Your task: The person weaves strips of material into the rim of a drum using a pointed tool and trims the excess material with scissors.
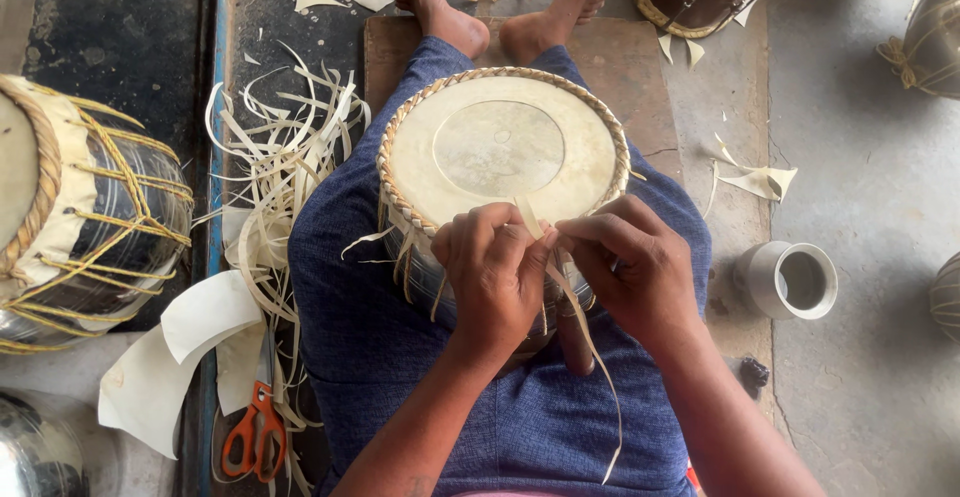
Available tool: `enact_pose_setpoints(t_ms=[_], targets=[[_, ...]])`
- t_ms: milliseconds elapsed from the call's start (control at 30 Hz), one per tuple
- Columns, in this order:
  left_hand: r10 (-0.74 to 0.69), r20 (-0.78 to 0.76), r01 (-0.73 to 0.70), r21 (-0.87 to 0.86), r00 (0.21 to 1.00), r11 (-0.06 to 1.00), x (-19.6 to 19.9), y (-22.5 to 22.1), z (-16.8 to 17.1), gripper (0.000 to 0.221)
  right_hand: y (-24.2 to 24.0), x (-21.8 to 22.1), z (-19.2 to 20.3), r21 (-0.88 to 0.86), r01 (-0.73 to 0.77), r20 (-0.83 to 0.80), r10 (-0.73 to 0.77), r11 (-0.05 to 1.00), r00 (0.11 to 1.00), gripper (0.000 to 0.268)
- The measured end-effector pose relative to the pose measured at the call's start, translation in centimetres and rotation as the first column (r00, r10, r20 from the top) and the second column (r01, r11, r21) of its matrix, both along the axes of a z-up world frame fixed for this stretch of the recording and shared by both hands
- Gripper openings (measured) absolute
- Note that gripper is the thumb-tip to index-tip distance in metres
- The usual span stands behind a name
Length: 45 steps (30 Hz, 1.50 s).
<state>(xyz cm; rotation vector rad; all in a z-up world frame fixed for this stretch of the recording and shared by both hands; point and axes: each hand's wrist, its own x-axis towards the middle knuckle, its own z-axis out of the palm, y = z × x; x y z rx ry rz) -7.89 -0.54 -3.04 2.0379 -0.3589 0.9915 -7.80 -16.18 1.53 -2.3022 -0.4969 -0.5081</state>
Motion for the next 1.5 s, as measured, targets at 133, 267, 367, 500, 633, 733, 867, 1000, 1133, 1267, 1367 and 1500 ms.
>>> enact_pose_setpoints(t_ms=[133, 267, 367, 500, 633, 733, 867, 1000, 1133, 1267, 1367, 1500], targets=[[-0.017, 0.021, 0.017, -0.004, 1.0, 1.0, 0.0, -0.1, -0.2, 0.016, 0.3, 0.3, -1.0, 0.033, 0.091, -0.011, -0.091, 0.995, 0.996, 0.014], [-0.02, 0.03, 0.02, -0.008, 0.999, 1.0, -0.1, 0.0, -0.5, 0.02, -0.4, -0.1, -2.6, 0.047, 0.099, 0.073, -0.103, 0.994, 0.992, 0.013], [-0.051, 0.035, 0.05, 0.015, 0.998, 0.999, 0.2, 0.4, -0.6, 0.018, -2.0, -2.1, -4.8, 0.074, 0.1, 0.124, -0.109, 0.992, 0.986, 0.014], [-0.074, 0.053, 0.072, 0.04, 0.996, 0.997, 0.8, 1.1, -0.6, 0.013, -1.9, -6.2, -8.6, 0.357, -0.077, -0.231, 0.168, 0.931, 0.958, 0.03], [-0.085, 0.014, 0.084, 0.088, 0.996, 0.993, 1.3, 1.4, -0.8, 0.013, -1.5, -5.9, -9.8, 0.953, 0.147, -0.304, 0.819, 0.266, 0.487, 0.071], [-0.065, -0.003, 0.065, 0.089, 0.998, 0.994, 3.2, 2.0, -0.3, 0.013, 0.0, -3.8, -8.6, 0.979, 0.206, -0.1, 0.877, 0.001, 0.47, 0.062], [-0.05, -0.061, 0.054, 0.065, 0.997, 0.996, 6.0, 2.4, -0.8, 0.013, -0.3, -4.8, -8.4, 0.957, 0.01, -0.237, 0.758, 0.292, 0.608, 0.058], [-0.149, -0.152, 0.138, -0.079, 0.977, 0.987, 11.8, 3.6, 1.9, 0.012, -6.2, -13.1, -11.3, 0.362, -0.267, -0.612, 0.443, 0.893, 0.655, 0.052], [-0.155, -0.1, 0.165, 0.093, 0.983, 0.982, 8.8, 3.5, 0.6, 0.015, -16.7, -18.5, -22.2, 0.471, 0.69, -0.759, -0.147, 0.55, 0.635, 0.046], [-0.182, -0.102, 0.191, 0.085, 0.978, 0.978, 7.5, 2.9, 1.7, 0.014, -26.0, -15.3, -26.9, -0.312, 0.673, -0.489, -0.721, 0.671, 0.491, 0.063], [-0.226, -0.14, 0.234, 0.039, 0.964, 0.971, 7.4, 4.0, 1.7, 0.017, -26.7, -11.4, -26.1, -0.554, 0.477, -0.437, -0.726, 0.682, 0.531, 0.055], [-0.289, -0.185, 0.281, -0.071, 0.939, 0.957, 7.2, 4.1, 2.3, 0.031, -22.0, -6.4, -18.5, -0.186, 0.602, -0.348, -0.625, 0.776, 0.698, 0.034]])
